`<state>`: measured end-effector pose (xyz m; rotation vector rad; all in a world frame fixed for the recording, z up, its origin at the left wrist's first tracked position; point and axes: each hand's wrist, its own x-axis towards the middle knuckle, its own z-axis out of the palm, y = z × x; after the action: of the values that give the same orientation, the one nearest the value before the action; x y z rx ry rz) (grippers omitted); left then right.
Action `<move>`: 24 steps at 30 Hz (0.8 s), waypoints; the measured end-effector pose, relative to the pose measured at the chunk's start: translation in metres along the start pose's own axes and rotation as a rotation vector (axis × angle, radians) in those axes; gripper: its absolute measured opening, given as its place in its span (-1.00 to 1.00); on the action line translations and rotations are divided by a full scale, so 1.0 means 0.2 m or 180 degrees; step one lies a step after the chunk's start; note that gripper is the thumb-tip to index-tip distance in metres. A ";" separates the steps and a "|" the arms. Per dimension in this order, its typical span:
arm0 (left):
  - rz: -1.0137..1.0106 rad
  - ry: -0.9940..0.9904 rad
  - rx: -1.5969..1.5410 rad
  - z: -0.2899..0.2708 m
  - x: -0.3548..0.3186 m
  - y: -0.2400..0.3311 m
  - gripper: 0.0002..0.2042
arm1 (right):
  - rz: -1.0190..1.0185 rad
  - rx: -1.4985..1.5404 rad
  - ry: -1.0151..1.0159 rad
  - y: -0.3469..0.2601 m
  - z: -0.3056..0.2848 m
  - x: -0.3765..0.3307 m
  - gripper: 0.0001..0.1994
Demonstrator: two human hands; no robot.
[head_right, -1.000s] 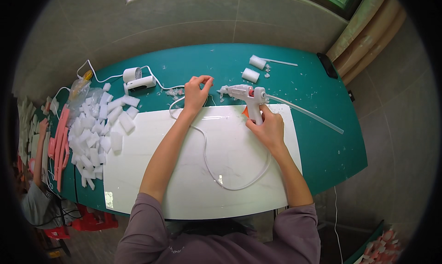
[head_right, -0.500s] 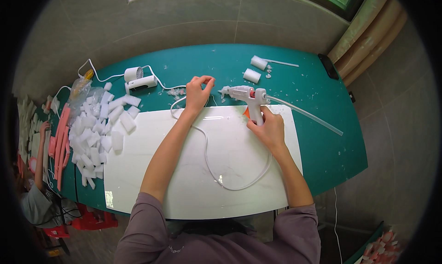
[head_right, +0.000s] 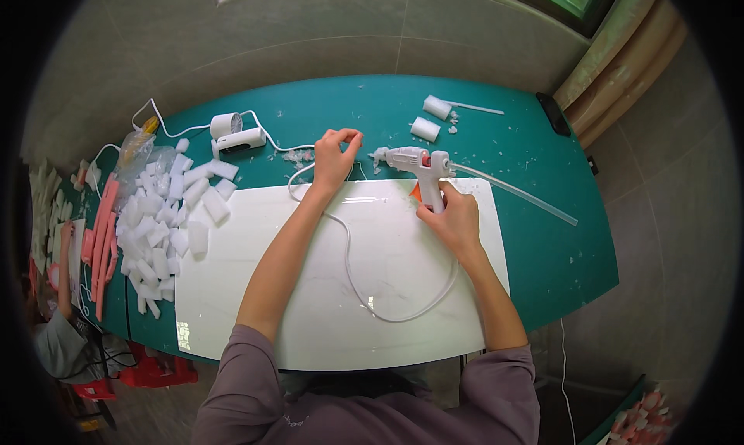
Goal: The person sweeps debris off the board by hand, applies hot glue to a foam cylinder using a glue gun, and attaches foam pieces onto the cylinder by hand.
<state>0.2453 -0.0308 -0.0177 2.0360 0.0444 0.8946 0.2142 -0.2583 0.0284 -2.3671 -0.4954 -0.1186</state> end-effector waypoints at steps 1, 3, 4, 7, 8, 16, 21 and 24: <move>-0.0011 0.0003 -0.0002 0.00 0.00 0.00 -0.89 | 0.0015 -0.0017 -0.0025 0.00 0.00 0.00 -0.62; -0.0025 0.0007 -0.0003 0.00 0.00 -0.01 -0.89 | 0.0028 -0.0035 -0.0054 0.00 0.00 0.00 -0.62; -0.0019 0.0022 0.0012 0.00 0.00 -0.01 -0.89 | 0.0052 -0.0041 -0.0066 -0.01 0.00 0.00 -0.62; -0.0028 0.0030 0.0015 0.00 0.00 -0.01 -0.89 | 0.0071 -0.0024 -0.0065 -0.01 0.00 0.00 -0.63; -0.0043 0.0029 0.0007 0.00 0.00 -0.01 -0.89 | 0.0061 0.0002 -0.0054 -0.01 0.00 0.00 -0.63; 0.0013 0.0058 0.0012 0.00 0.00 -0.01 -0.90 | 0.0002 0.0003 -0.0071 0.00 0.00 0.00 -0.65; 0.0033 0.0019 0.0010 0.01 0.00 -0.01 -0.89 | 0.0026 -0.0008 -0.0100 -0.01 -0.01 -0.01 -0.65; -0.0032 0.0029 0.0037 0.00 0.00 -0.01 -0.90 | 0.0042 0.0044 -0.0114 -0.01 -0.01 -0.01 -0.65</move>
<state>0.2457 -0.0296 -0.0203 2.0408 0.0649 0.8992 0.2123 -0.2575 0.0307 -2.3621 -0.4962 -0.0666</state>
